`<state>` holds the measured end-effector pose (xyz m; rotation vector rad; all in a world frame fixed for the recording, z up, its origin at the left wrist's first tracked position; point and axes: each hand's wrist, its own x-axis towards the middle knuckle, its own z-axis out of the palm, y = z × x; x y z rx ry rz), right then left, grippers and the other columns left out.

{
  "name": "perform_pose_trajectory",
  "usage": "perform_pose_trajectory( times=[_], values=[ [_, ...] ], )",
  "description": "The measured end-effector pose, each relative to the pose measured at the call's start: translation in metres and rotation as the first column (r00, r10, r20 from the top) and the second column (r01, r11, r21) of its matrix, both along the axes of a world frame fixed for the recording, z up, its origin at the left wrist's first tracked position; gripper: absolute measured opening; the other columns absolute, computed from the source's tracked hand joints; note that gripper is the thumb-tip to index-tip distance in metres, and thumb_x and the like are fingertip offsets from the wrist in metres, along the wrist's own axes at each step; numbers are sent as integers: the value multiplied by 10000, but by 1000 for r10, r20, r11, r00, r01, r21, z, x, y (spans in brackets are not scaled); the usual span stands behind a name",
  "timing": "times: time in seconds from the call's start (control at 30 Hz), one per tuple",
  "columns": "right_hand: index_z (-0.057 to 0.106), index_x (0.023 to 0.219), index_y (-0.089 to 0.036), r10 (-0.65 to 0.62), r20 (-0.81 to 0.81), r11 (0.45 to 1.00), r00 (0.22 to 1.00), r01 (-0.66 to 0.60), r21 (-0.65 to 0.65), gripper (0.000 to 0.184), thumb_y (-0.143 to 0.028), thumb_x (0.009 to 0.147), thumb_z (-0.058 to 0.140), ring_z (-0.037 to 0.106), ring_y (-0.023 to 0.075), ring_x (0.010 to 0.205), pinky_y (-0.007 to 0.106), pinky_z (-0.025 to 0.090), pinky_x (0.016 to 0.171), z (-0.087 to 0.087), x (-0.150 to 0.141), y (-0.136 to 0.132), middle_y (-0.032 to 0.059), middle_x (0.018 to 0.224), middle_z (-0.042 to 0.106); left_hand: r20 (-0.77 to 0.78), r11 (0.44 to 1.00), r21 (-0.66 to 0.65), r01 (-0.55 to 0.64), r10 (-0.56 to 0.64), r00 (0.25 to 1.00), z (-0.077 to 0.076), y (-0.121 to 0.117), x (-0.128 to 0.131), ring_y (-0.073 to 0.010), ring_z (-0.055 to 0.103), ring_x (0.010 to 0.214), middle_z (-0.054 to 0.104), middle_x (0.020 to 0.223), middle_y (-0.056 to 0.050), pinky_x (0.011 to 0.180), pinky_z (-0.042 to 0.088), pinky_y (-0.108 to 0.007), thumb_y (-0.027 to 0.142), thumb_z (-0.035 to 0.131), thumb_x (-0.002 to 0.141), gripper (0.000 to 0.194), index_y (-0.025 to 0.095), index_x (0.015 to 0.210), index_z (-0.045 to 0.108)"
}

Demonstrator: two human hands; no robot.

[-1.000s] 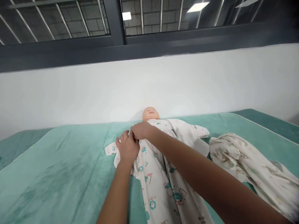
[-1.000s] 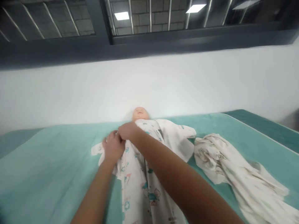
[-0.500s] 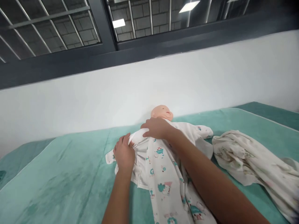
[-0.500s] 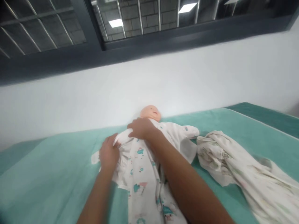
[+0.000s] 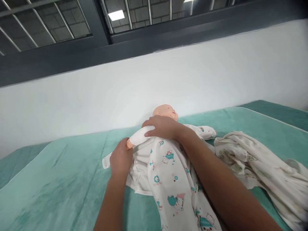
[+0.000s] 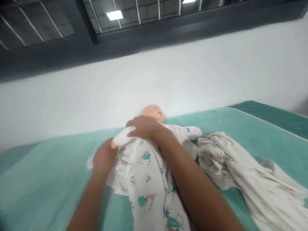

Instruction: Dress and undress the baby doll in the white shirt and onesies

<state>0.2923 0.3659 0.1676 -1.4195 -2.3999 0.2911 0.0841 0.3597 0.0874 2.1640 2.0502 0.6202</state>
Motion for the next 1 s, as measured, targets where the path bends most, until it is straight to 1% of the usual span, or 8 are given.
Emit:
perform_pose_trajectory(
  times=[0.1, 0.23, 0.37, 0.47, 0.67, 0.77, 0.87, 1.0],
  values=[
    [634, 1138, -304, -17, -46, 1000, 999, 18, 12, 316, -440, 874, 526, 578, 230, 983, 314, 395, 743, 1, 2, 0, 28, 1028, 673, -32, 994, 52, -101, 102, 994, 4, 1, -4, -269, 613, 866, 662, 986, -63, 620, 387, -327, 292, 400, 898, 262, 248, 1103, 557],
    [629, 1132, -284, -8, 14, 1000, 1000, 8, 25, 308, -418, 878, 517, 584, 236, 975, 319, 404, 745, -8, -11, 3, 42, 1029, 676, -207, 982, 188, -2, 42, 977, 5, 2, -3, -271, 573, 954, 636, 969, -72, 754, 407, -363, 220, 414, 875, 199, 222, 1011, 560],
    [615, 1179, -266, -18, -14, 1000, 1000, 18, -22, 325, -378, 903, 482, 583, 240, 1074, 353, 423, 870, -20, -9, 7, 51, 1185, 652, -237, 996, 71, -47, 62, 969, -1, 7, -13, -298, 560, 998, 637, 959, -90, 791, 419, -411, 204, 368, 882, 182, 205, 960, 533],
    [654, 1123, -237, -48, -147, 998, 988, 42, -42, 315, -352, 926, 436, 559, 234, 1158, 360, 407, 968, -27, 5, 6, 48, 1237, 640, -216, 994, -57, -96, 82, 973, -8, 12, -25, -337, 533, 1076, 636, 1016, -115, 792, 426, -447, 203, 354, 877, 187, 197, 953, 525],
    [615, 1208, -246, -200, -508, 978, 838, 203, -49, 362, -393, 946, 414, 538, 195, 1197, 338, 391, 1027, -54, 38, -20, 27, 1284, 614, -192, 991, -100, -95, 74, 979, -15, 14, -31, -339, 519, 1103, 616, 1072, -125, 813, 430, -465, 190, 327, 880, 206, 186, 945, 523],
    [599, 1240, -224, -319, -465, 936, 826, 350, -20, 399, -408, 956, 387, 552, 211, 1163, 355, 395, 1012, -75, 56, -33, 54, 1268, 619, -202, 991, -84, -106, 87, 976, -17, 14, -29, -340, 517, 1104, 606, 1076, -136, 812, 434, -464, 193, 323, 884, 219, 179, 964, 526],
    [606, 1230, -200, -424, -309, 882, 851, 466, 75, 367, -280, 923, 421, 541, 229, 1155, 369, 372, 1007, -92, 71, -40, 65, 1246, 628, -216, 990, -71, -120, 102, 971, -20, 14, -28, -338, 508, 1107, 593, 1095, -148, 816, 437, -459, 188, 320, 884, 234, 168, 983, 531],
    [626, 1195, -260, -598, -152, 769, 787, 617, 168, 434, -117, 847, 409, 543, 228, 1129, 375, 324, 1002, -99, 83, -41, 19, 1211, 652, -227, 987, -61, -148, 130, 965, -22, 13, -27, -341, 486, 1130, 576, 1128, -144, 824, 440, -450, 195, 330, 879, 250, 163, 1008, 541]
  ],
)
